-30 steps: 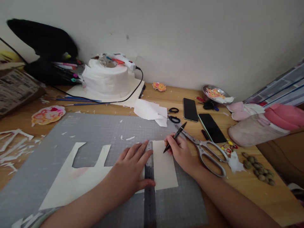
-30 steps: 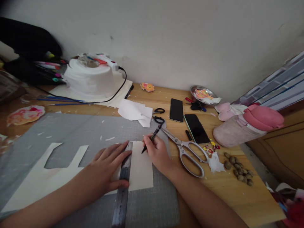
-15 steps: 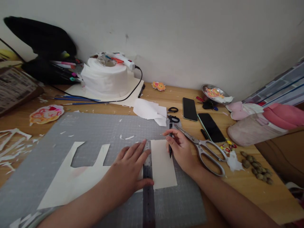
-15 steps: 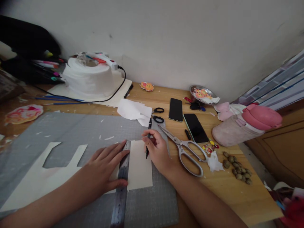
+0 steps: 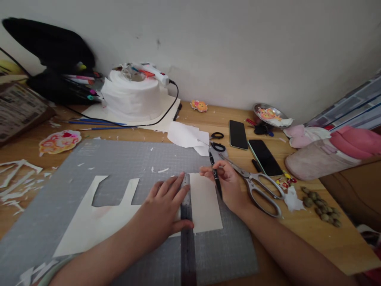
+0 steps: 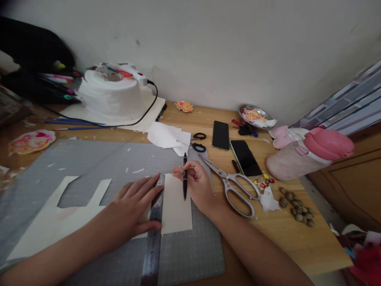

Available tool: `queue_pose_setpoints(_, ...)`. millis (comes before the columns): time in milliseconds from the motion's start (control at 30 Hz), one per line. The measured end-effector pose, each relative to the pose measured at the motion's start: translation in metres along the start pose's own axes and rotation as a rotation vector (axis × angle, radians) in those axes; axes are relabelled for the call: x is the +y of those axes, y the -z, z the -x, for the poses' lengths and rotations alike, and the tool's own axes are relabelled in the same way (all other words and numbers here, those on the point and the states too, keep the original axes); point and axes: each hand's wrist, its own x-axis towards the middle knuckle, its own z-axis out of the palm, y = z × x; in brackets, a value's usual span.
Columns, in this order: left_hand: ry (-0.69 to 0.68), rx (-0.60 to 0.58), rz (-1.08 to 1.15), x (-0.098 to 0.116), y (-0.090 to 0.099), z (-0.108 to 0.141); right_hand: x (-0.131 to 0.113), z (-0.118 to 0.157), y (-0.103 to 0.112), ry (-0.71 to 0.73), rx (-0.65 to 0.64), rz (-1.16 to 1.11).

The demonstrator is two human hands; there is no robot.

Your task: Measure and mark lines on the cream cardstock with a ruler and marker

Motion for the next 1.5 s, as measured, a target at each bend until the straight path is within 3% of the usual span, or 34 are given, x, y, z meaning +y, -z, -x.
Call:
queue_pose_setpoints(167,-0.009,0.001,-0.025,-0.001,0.002,-0.001,0.0,-0.002,0.002,0.13,0.045,0.187)
queue_pose_setpoints(533,-0.008,0.051,0.005,-0.004,-0.011,0.002,0.004,-0.002,-0.004,0.055,0.006,0.254)
queue_pose_setpoints(1500,-0.033,0.005,-0.036,-0.003,-0.001,-0.001,0.003,-0.001,-0.004,0.057,-0.024,0.338)
